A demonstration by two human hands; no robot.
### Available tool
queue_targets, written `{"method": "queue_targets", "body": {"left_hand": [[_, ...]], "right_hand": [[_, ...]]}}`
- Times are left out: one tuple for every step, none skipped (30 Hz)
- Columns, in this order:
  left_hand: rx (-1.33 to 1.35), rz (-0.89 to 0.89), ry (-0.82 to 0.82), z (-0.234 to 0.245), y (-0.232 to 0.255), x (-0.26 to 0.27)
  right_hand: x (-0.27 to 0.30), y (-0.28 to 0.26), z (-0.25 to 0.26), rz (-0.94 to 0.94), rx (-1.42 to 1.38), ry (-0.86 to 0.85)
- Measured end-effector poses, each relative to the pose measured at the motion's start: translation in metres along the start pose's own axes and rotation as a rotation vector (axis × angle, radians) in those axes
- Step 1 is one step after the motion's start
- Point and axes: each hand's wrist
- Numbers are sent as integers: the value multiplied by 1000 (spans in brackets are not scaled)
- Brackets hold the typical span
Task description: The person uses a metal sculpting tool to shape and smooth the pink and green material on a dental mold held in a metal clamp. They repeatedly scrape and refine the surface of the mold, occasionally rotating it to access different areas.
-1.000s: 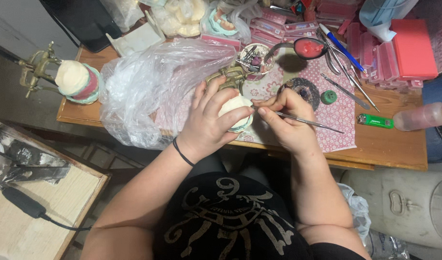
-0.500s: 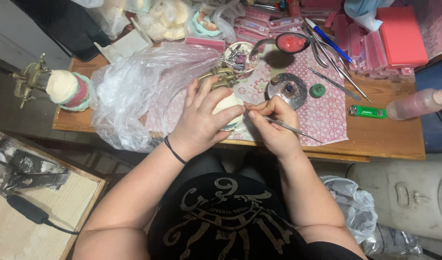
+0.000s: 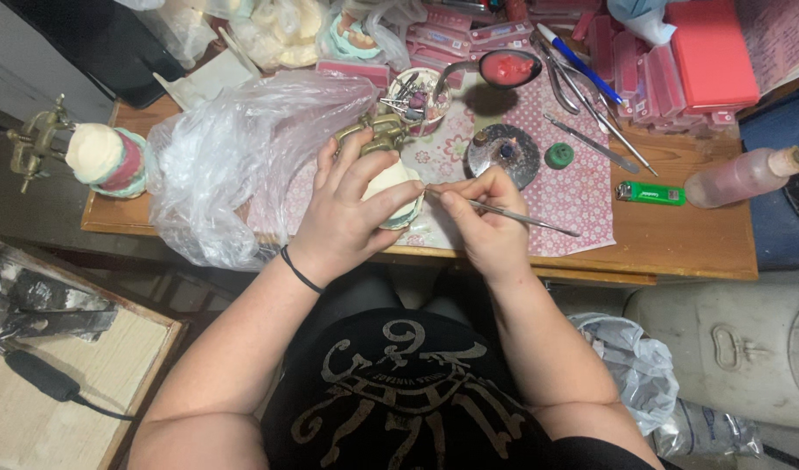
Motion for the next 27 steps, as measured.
{"method": "queue_targets", "body": {"left_hand": [[-2, -2, 4, -1, -1, -1], [-1, 4, 5, -2, -1, 0], [-1, 9, 7, -3, -2, 2], [-3, 9, 4, -3, -2, 1], [-3, 6, 9, -3, -3, 1], [-1, 5, 11, -4, -2, 1], [0, 6, 6, -4, -2, 2], [0, 6, 11, -3, -2, 2], [1, 6, 16, -3, -2, 1], [0, 5, 17, -3, -1, 0], [5, 1, 21, -2, -1, -1], [12, 3, 22, -2, 0, 1], [13, 8, 21, -3, -1, 1], [6, 3, 22, -3, -1, 1], [-2, -2, 22, -3, -1, 1], [-4, 0, 24, -3, -2, 2], [-9, -3, 28, -3, -2, 2], [-13, -7, 30, -4, -1, 2], [-14, -6, 31, -4, -1, 2], [-16, -9, 33, -4, -2, 2], [-17, -13, 34, -4, -2, 2], [-19, -13, 33, -4, -2, 1], [-22, -12, 36, -4, -2, 0], [-22, -9, 38, -4, -1, 1], [-21, -7, 35, -4, -1, 2], [-25, -11, 34, -5, -1, 2], [-28, -14, 33, -5, -1, 1]], "right_hand": [[-3, -2, -2, 4, 1, -1], [-4, -4, -3, 6, 23, 6], [-5, -5, -5, 7, 44, 13], [-4, -5, -6, 7, 40, 13], [-4, -6, -7, 28, 101, 13], [-2, -7, -7, 46, 163, 13], [0, -9, -8, 42, 159, 14], [0, -12, -9, 55, 218, 6], [-1, -15, -10, 67, 278, -2], [-1, -18, -10, 69, 278, -2], [-2, -20, -11, 104, 309, -22], [-2, -21, -12, 133, 339, -46], [-1, -20, -12, 130, 338, -49], [0, -20, -12, 166, 372, -51], [1, -19, -13, 202, 407, -53], [1, -20, -12, 204, 406, -56], [2, -20, -12, 233, 450, -68], [3, -21, -11, 261, 493, -78], [4, -19, -10, 261, 493, -79], [5, -16, -9, 274, 505, -78], [6, -14, -8, 287, 518, -78], [8, -15, -8, 287, 516, -77], [9, -16, -8, 283, 526, -87], [12, -17, -8, 276, 536, -96], [12, -17, -9, 273, 535, -96], [11, -19, -9, 254, 495, -86], [11, -21, -10, 236, 456, -75]]}}
Point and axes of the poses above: each hand's wrist, its own x-axis away from the middle knuckle, its own z-axis out of the back of the hand, y = z × x, and after that the axes turned 6 degrees about -y, right-handed
